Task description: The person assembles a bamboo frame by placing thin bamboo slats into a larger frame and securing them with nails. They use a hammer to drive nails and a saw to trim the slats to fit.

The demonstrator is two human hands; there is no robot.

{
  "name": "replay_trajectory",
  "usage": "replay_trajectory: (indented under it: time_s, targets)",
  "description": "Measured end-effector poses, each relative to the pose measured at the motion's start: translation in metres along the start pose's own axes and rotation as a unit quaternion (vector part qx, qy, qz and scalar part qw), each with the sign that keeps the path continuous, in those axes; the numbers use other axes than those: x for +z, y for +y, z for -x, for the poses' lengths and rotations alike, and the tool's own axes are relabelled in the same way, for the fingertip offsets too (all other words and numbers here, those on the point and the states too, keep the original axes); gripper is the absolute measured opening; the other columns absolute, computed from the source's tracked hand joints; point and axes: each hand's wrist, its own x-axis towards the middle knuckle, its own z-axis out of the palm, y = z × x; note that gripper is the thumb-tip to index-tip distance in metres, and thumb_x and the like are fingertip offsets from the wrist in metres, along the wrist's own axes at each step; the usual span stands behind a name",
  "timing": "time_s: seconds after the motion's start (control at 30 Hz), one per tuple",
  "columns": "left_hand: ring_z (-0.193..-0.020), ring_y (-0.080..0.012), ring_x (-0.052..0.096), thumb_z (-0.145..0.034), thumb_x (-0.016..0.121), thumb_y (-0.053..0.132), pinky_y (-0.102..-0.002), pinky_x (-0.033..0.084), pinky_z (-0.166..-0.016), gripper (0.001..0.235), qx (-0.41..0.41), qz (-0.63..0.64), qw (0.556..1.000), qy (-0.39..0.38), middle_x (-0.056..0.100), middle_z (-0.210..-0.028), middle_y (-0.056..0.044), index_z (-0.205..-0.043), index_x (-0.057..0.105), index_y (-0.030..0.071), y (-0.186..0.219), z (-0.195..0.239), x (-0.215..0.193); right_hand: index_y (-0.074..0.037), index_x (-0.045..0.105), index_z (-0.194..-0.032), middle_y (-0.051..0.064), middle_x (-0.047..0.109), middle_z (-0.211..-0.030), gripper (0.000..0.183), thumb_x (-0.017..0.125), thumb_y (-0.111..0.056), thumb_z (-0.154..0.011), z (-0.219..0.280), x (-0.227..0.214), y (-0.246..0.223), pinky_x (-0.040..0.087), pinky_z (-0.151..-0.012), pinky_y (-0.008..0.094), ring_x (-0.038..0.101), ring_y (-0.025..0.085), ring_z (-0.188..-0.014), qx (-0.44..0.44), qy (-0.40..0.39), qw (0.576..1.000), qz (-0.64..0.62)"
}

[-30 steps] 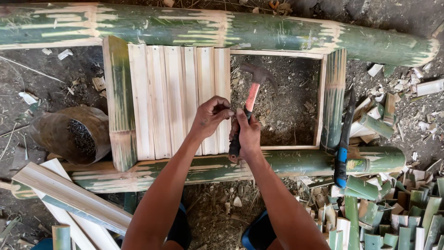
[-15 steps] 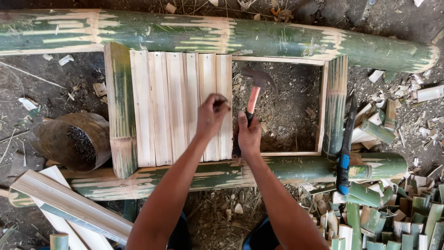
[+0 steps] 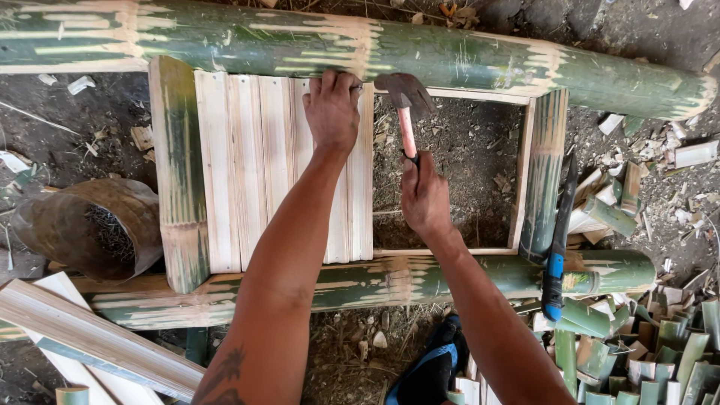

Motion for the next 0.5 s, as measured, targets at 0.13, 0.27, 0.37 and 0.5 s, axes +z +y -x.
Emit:
replay_trajectory:
  time_s: [0.13,0.27,0.37,0.5]
  targets:
    - [-0.102,-0.0233,0.058,-0.09,0.078,0.025,-0.047,0.046,-0.081,0.013,0.016,-0.03,0.999,-0.038,0.06,-0.105,0.002,-0.097,0.069,0.019,-0.002,-0.008,-0.005,0.002,0.049,-0.112,0.005,0.052,-0.055,0.032,0.028,-0.023,-0.115,-0.016,0.008,-0.002,0.04,-0.029,0.031,0.051,0.012,-0.036,-0.029,0.004,1.0,0.005]
    - [-0.099,-0.0226,0.058,-0.091,0.077,0.028,-0.046,0.047,-0.078,0.015,0.017,-0.041,0.998,-0.039,0.06,-0.104,0.002,-0.099,0.069,0.018,-0.001,-0.002,-0.007,0.002,0.048,-0.106,0.006,0.051,-0.055,0.028,0.03,-0.018,-0.112,-0.028,0.02,0.006,0.035,-0.026,0.03,0.045,0.011,-0.032,0.03,-0.054,0.995,0.078]
    - [-0.098,-0.0221,0.059,-0.089,0.078,0.03,-0.046,0.048,-0.077,0.017,0.018,-0.04,0.998,-0.034,0.061,-0.103,0.003,-0.099,0.07,0.018,-0.003,-0.005,-0.004,0.001,0.049,-0.103,0.006,0.052,-0.056,0.028,0.033,-0.019,-0.114,-0.029,0.025,0.01,0.035,-0.027,0.03,0.044,0.01,-0.033,0.04,-0.068,0.995,0.069]
    - [-0.101,-0.0206,0.061,-0.091,0.078,0.029,-0.044,0.05,-0.081,0.016,0.006,-0.039,0.998,-0.058,0.064,-0.106,0.004,-0.1,0.07,0.018,-0.006,-0.009,-0.002,0.004,0.049,-0.107,0.008,0.052,-0.055,0.027,0.032,-0.016,-0.113,-0.027,0.025,0.011,0.035,-0.026,0.029,0.044,0.01,-0.032,0.033,-0.041,0.997,0.051]
